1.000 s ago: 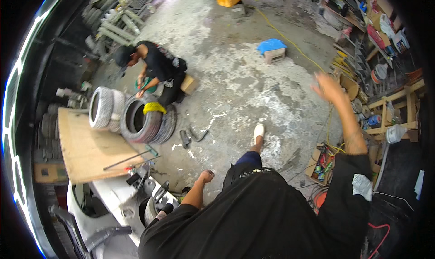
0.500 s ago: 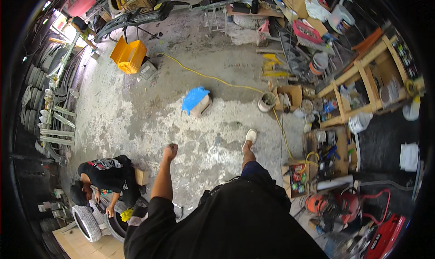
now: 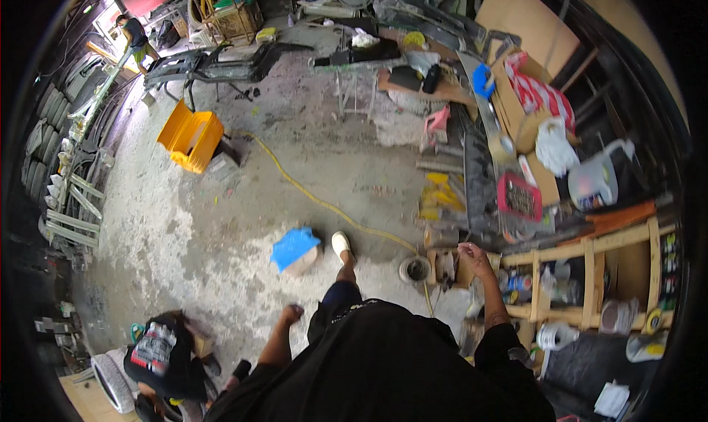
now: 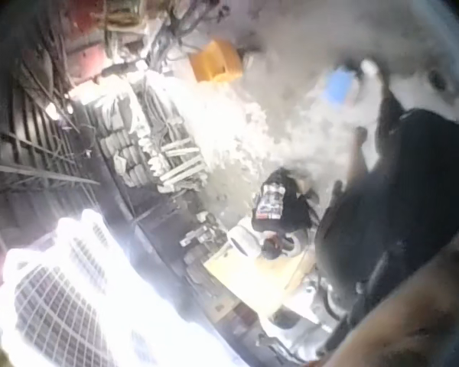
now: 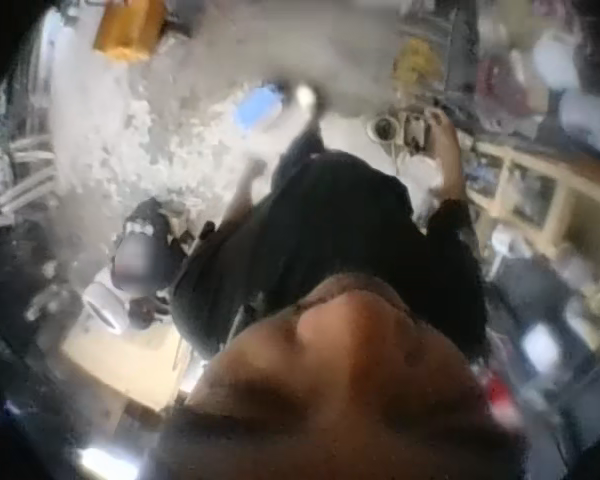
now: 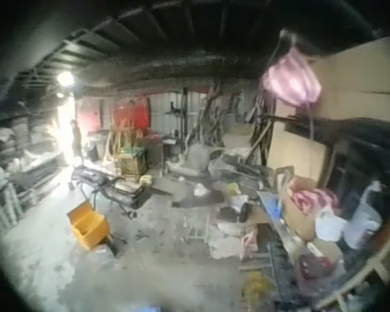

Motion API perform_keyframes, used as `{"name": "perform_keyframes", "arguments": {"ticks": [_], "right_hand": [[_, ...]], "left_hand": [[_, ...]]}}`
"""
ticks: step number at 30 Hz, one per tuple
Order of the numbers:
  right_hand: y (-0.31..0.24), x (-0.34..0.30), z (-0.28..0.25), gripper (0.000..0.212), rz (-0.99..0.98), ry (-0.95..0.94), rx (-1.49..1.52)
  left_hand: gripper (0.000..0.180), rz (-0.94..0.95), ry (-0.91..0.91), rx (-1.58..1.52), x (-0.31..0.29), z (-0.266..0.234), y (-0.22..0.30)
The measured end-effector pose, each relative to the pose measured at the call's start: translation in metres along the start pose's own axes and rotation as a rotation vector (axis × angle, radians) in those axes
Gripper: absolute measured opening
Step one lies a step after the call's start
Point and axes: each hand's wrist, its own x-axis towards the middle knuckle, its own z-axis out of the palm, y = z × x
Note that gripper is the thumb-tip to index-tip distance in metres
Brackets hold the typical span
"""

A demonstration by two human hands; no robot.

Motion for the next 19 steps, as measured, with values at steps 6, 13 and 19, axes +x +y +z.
{"name": "perform_keyframes", "arguments": {"ticks": [6,13,19], "right_hand": [[-0.092,0.231,0.033,0.04,0.06,-0.191,-0.009],[-0.101,0.516,-0.002,0.046,0.266,-0.403,-0.137],[-0.011,0.808,-0.163,0.071,0.035,-0.407,-0.322]], "left_hand": [[0.019,-0.569,-0.206,-0.339,0.106,-0.046,-0.044],[0.024,-0.838,0.317,-0.194,0.318,-0.167,-0.113],[0.032,-0.771,0.789,-0.539,0.528,-0.382,-0.058]]}}
